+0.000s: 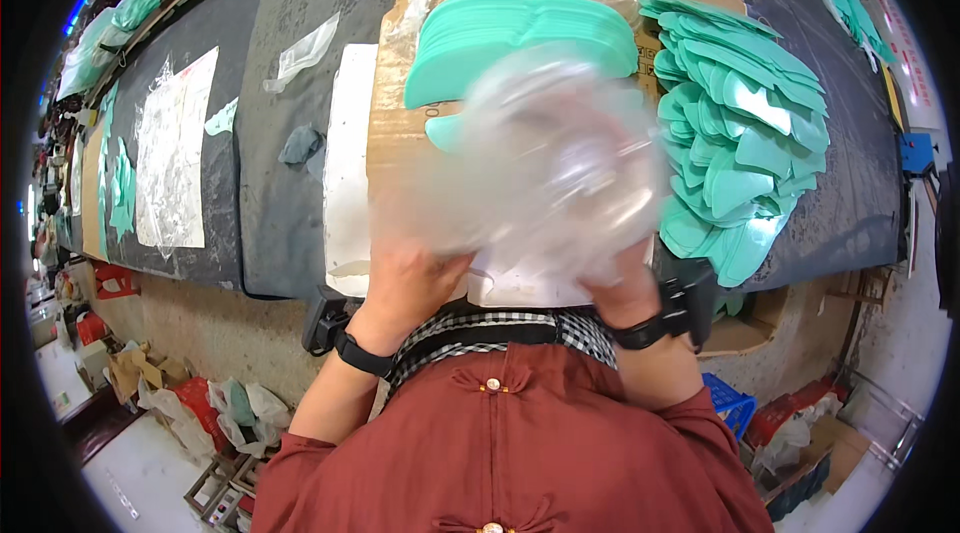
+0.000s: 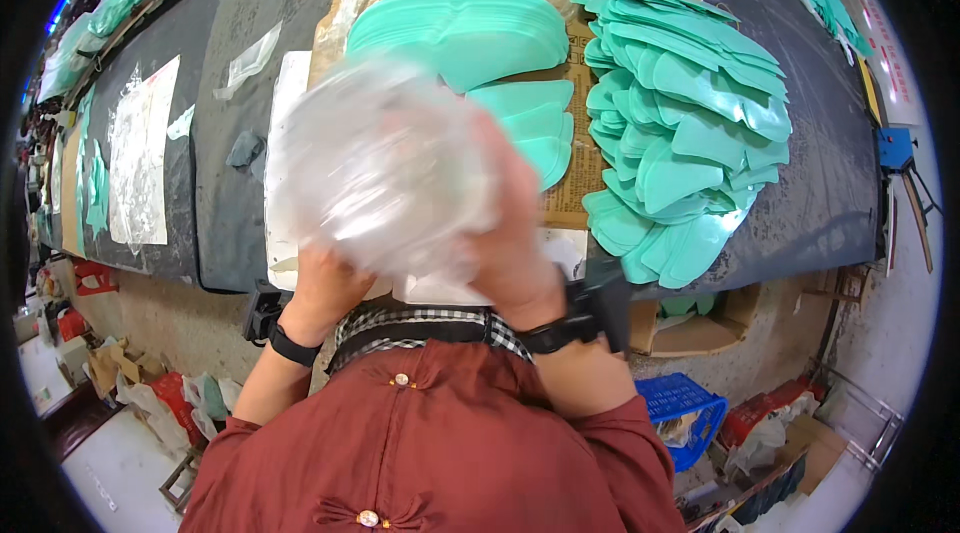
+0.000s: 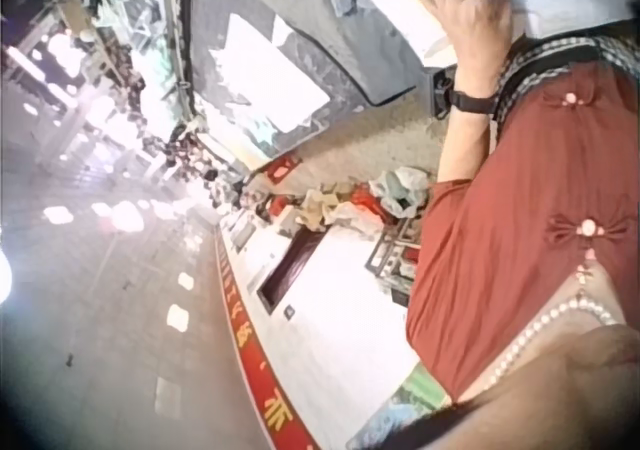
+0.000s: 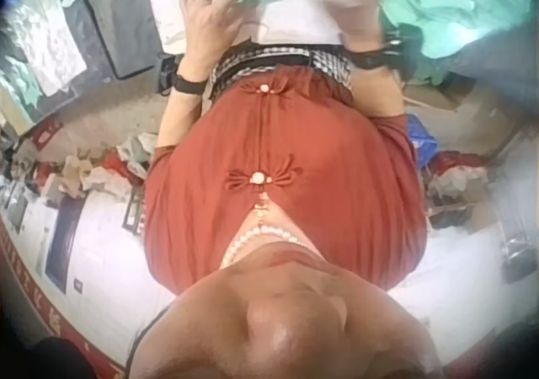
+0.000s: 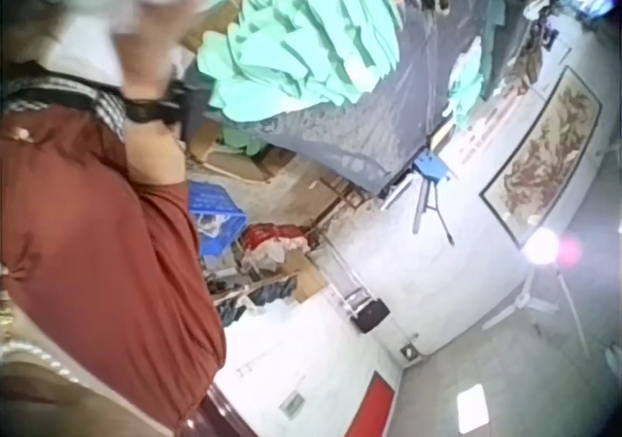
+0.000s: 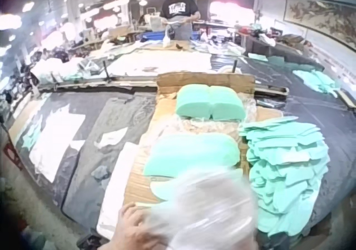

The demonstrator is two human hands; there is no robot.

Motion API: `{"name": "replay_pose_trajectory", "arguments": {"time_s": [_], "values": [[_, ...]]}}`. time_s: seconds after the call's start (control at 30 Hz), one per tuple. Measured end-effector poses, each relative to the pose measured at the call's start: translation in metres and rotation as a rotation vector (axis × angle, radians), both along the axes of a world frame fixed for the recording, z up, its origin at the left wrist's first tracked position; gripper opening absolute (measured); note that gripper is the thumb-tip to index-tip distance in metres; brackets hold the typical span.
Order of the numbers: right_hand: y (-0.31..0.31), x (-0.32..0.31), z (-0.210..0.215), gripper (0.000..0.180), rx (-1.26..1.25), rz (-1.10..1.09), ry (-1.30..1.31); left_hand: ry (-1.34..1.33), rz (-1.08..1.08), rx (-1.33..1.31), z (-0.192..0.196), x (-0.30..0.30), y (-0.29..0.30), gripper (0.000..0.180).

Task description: The recorder is applying a liquid substance from a plastic bottle to green shoe components on a workbench.

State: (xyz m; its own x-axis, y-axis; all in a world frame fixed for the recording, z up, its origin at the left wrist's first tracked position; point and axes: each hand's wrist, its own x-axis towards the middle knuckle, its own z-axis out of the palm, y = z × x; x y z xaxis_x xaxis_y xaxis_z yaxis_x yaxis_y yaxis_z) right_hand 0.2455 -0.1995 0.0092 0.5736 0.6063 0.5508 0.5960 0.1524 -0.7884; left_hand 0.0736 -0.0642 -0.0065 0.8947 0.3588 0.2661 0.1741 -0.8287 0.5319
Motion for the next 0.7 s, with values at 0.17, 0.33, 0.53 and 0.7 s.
{"name": "replay_pose_trajectory", "arguments": {"time_s": [0.17, 0.33, 0.53, 0.7], "values": [[-0.024, 0.042, 0.007, 0.049, 0.062, -0.313, 0.354, -0.037, 0.028, 0.003, 0.001, 0.000, 0.000, 0.039], [0.014, 0.006, 0.008, 0.070, 0.030, -0.127, -0.064, -0.007, 0.020, 0.006, -0.001, -0.002, -0.001, 0.038], [-0.041, 0.066, 0.012, 0.048, -0.126, -0.428, -0.184, -0.024, 0.052, 0.011, 0.000, -0.004, -0.003, 0.037], [-0.064, 0.050, 0.004, 0.053, -0.105, -0.666, -0.356, -0.055, 0.063, -0.007, -0.003, -0.004, 0.001, 0.034]]}}
